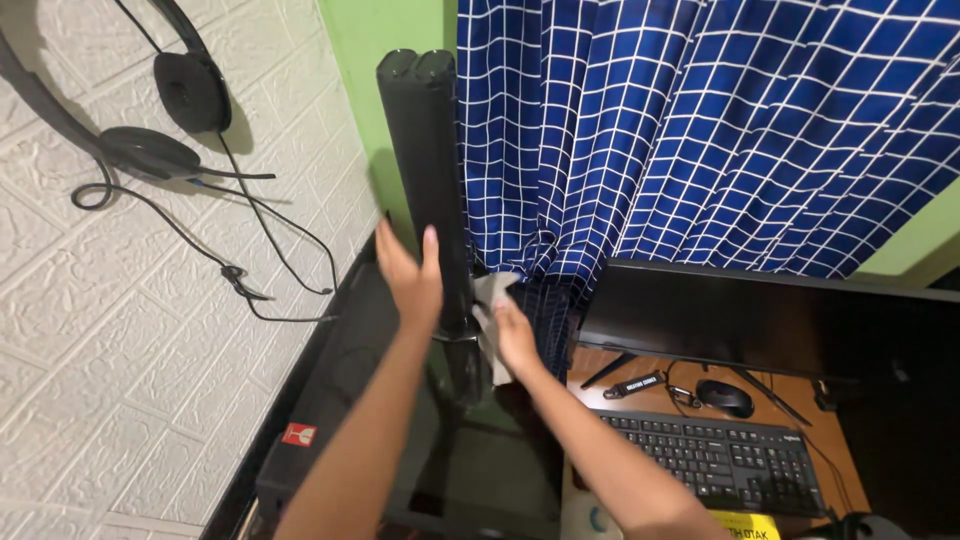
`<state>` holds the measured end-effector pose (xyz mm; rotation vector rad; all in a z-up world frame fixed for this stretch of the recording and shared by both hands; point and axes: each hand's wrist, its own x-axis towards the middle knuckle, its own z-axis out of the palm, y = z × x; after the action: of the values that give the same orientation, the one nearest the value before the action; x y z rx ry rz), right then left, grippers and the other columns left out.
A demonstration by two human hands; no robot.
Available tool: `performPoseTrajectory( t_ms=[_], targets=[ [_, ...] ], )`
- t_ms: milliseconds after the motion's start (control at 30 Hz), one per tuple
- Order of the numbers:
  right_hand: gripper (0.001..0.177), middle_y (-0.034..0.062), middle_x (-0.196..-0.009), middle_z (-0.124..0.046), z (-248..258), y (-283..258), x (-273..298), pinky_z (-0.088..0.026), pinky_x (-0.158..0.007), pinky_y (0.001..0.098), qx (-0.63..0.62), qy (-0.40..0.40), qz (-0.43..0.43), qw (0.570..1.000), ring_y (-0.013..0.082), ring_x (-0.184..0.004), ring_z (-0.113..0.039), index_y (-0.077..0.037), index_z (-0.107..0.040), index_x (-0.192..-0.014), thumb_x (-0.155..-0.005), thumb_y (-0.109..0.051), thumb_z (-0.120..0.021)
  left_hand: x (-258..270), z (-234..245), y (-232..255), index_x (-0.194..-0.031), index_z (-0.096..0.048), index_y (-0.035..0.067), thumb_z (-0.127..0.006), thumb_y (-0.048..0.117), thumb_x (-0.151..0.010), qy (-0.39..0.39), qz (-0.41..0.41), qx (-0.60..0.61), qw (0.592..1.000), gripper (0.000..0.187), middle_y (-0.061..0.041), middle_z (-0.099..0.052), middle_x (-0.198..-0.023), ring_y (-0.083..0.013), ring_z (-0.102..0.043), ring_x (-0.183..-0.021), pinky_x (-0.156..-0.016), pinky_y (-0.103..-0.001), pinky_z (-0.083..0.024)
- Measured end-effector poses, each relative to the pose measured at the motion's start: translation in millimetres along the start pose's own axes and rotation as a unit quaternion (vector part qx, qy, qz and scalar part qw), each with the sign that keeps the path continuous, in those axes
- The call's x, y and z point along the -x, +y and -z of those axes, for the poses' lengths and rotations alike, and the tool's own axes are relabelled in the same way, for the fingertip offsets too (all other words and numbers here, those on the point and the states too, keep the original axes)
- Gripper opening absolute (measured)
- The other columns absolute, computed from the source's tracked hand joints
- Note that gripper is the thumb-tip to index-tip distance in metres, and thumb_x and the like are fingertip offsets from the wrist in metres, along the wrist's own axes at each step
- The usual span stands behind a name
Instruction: Cleaning a computer case and speakers using a cleaning spray and a cloth.
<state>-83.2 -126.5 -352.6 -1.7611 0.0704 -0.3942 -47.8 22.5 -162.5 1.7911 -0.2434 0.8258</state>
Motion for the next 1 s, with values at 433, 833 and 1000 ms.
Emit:
performPoseTrajectory(
  t_ms=[433,833,1000],
  targets=[
    [0.060,0.0059,-0.155,-0.057,-8.5,-172.0,34.5,-0.038,-0.118,0.0277,-0.427,-0.193,-0.035,0.883,0.0157,-0.142,-0.054,-0.002,-0.047,-0.155,-0.111,-0.040,-0.034,90.9,34.0,7.9,-0.142,-0.055,-0.002,-0.064,0.036,-0.096,-0.048,0.319,0.310,0.894,0.060,-0.020,-0.065,-0.136,-0.0274,-0.063,-0.121,-0.100,-0.039,-0.050],
    [0.087,0.0206,-0.147,-0.049,1.9,-256.3,-144.2,-0.039,-0.113,0.0435,-0.081,0.095,0.306,0.944,0.0308,-0.136,-0.050,-0.004,-0.028,-0.151,-0.093,-0.045,-0.077,-45.7,69.8,34.4,-0.138,-0.054,-0.004,-0.055,0.058,-0.097,0.062,0.332,0.432,0.836,0.075,-0.013,-0.061,-0.136,-0.0206,-0.059,-0.120,-0.103,-0.036,-0.047],
    [0.068,0.0187,-0.127,-0.069,-16.2,-254.7,-136.8,-0.050,-0.103,0.0383,-0.046,0.079,0.220,0.971,0.0286,-0.120,-0.067,-0.003,-0.047,-0.141,-0.101,-0.058,-0.055,-149.2,13.7,57.1,-0.131,-0.061,-0.012,-0.045,0.068,-0.101,-0.016,0.229,0.260,0.938,0.087,-0.020,-0.065,-0.118,-0.0202,-0.057,-0.107,-0.095,-0.035,-0.044]
  ],
)
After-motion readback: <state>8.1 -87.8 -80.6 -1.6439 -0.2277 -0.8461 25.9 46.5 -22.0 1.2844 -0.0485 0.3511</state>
